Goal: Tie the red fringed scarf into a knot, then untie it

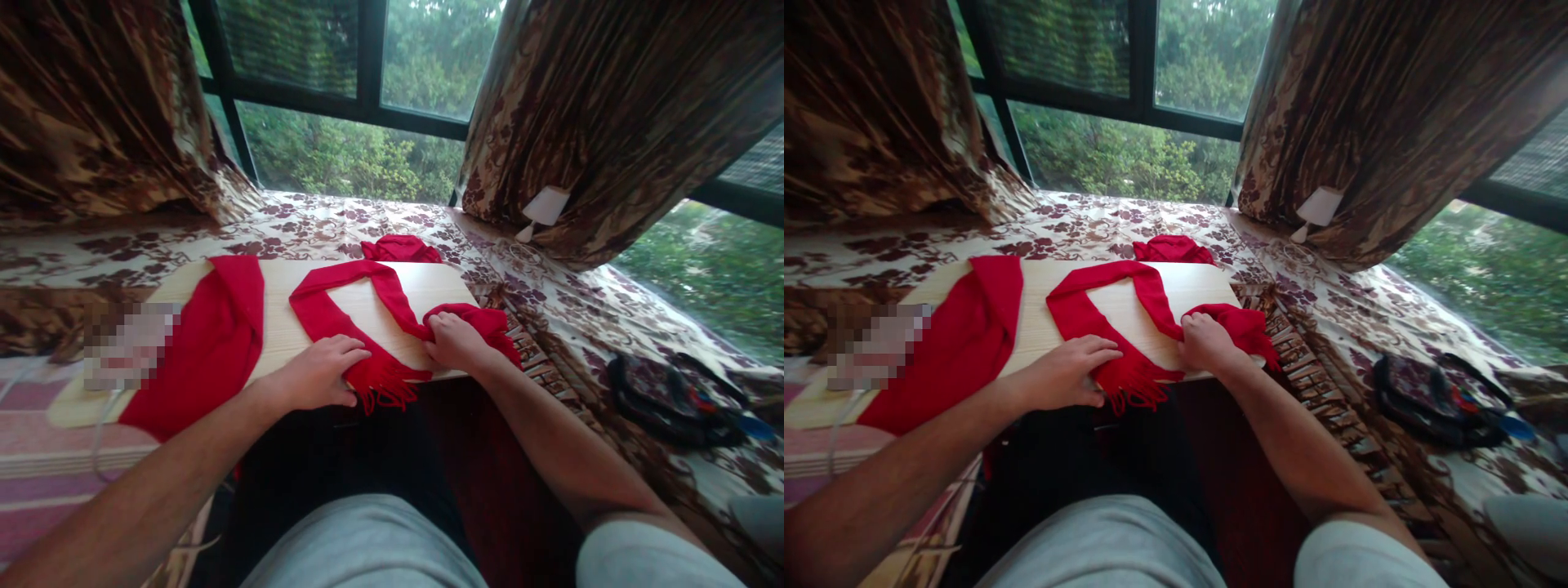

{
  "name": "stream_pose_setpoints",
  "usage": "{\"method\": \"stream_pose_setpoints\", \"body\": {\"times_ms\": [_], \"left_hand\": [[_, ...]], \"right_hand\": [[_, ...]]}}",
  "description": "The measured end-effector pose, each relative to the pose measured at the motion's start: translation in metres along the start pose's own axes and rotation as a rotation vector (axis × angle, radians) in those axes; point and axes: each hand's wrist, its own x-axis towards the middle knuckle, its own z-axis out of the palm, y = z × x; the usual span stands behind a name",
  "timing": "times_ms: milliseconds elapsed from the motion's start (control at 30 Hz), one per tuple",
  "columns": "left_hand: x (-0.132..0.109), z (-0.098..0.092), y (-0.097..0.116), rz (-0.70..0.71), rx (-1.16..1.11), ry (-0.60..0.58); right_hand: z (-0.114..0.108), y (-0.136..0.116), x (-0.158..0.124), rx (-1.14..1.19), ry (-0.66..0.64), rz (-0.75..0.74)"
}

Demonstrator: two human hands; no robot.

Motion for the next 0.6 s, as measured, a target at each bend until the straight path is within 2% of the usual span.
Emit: {"method": "stream_pose_setpoints", "body": {"times_ms": [100,233,367,600], "left_hand": [[-0.006,0.014,-0.001,-0.005,0.079,0.027],[-0.001,0.028,0.01,-0.068,0.134,0.109],[0.006,0.03,0.018,-0.115,0.151,0.13],[0.008,0.03,0.012,-0.141,0.048,0.188]], "right_hand": [[-0.001,-0.002,-0.003,0.006,-0.048,0.048],[-0.002,-0.008,-0.004,0.011,-0.062,0.058],[-0.005,-0.014,0.0,0.015,-0.024,0.058],[-0.005,-0.032,0.01,0.031,0.005,0.012]]}}
